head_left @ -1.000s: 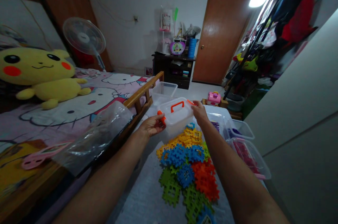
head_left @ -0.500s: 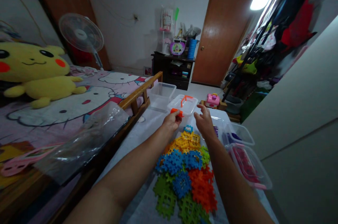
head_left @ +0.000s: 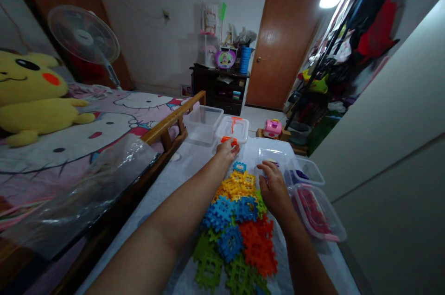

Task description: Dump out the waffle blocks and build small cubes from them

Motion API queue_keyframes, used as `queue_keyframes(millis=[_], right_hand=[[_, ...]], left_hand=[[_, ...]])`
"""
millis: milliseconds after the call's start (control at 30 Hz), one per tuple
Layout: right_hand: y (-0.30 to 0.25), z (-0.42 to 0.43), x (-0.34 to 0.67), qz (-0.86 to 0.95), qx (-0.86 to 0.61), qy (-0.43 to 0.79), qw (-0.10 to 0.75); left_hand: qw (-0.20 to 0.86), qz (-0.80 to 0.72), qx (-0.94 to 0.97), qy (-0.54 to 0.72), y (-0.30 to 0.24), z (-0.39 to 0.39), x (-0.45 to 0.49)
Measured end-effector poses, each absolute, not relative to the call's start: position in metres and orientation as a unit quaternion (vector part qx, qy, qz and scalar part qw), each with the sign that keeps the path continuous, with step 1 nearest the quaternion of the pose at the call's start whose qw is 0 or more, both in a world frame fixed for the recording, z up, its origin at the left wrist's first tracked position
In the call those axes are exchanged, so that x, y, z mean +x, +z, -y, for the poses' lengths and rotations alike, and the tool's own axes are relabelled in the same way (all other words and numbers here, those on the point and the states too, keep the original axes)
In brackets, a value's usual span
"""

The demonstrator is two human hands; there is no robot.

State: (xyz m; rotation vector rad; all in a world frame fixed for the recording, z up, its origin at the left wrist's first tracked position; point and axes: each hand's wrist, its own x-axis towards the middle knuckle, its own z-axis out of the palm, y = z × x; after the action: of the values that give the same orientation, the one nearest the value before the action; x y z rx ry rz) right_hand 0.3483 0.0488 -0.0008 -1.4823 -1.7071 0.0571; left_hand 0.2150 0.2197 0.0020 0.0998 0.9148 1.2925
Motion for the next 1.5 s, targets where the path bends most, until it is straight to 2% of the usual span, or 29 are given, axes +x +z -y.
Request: queue_keyframes(millis=[233,500,700,933,1133,1267,1367,1500], right_hand=[[-0.014,-0.025,0.359,0.673,-0.63,-0.018,0.387],[-0.005,-0.015,0.36,0.675,-0.697,-0.012,0.243],[-0.004,-0.019,0.36,0.673,-0.705,-0.017,0.223],[-0.004,-0.022,0.357,0.656,-0.721,-0.018,0.224],[-0.01,-0.022,0.358,0.659,-0.713,-0.022,0.237],[-0.014,-0.023,0.36,0.662,-0.709,-0.016,0.241],[-0.014,-0.024,0.36,0.665,-0.706,-0.014,0.245],[-0.011,-0.023,0.358,0.66,-0.709,-0.017,0.246]], left_hand=[[0.667,-0.475,0.059,0.571,0.018,-0.237,0.223],[0.643,-0.523,0.129,0.545,0.014,-0.238,0.227],[0.599,-0.571,0.248,0.503,0.002,-0.214,0.208],[0.472,-0.609,0.401,0.496,0.007,-0.213,0.181],[0.253,-0.621,0.538,0.511,0.022,-0.227,0.151],[0.087,-0.608,0.711,0.343,0.024,-0.239,0.137],[0.069,-0.62,0.742,0.243,0.021,-0.248,0.133],[0.045,-0.614,0.759,0.212,0.016,-0.256,0.128]])
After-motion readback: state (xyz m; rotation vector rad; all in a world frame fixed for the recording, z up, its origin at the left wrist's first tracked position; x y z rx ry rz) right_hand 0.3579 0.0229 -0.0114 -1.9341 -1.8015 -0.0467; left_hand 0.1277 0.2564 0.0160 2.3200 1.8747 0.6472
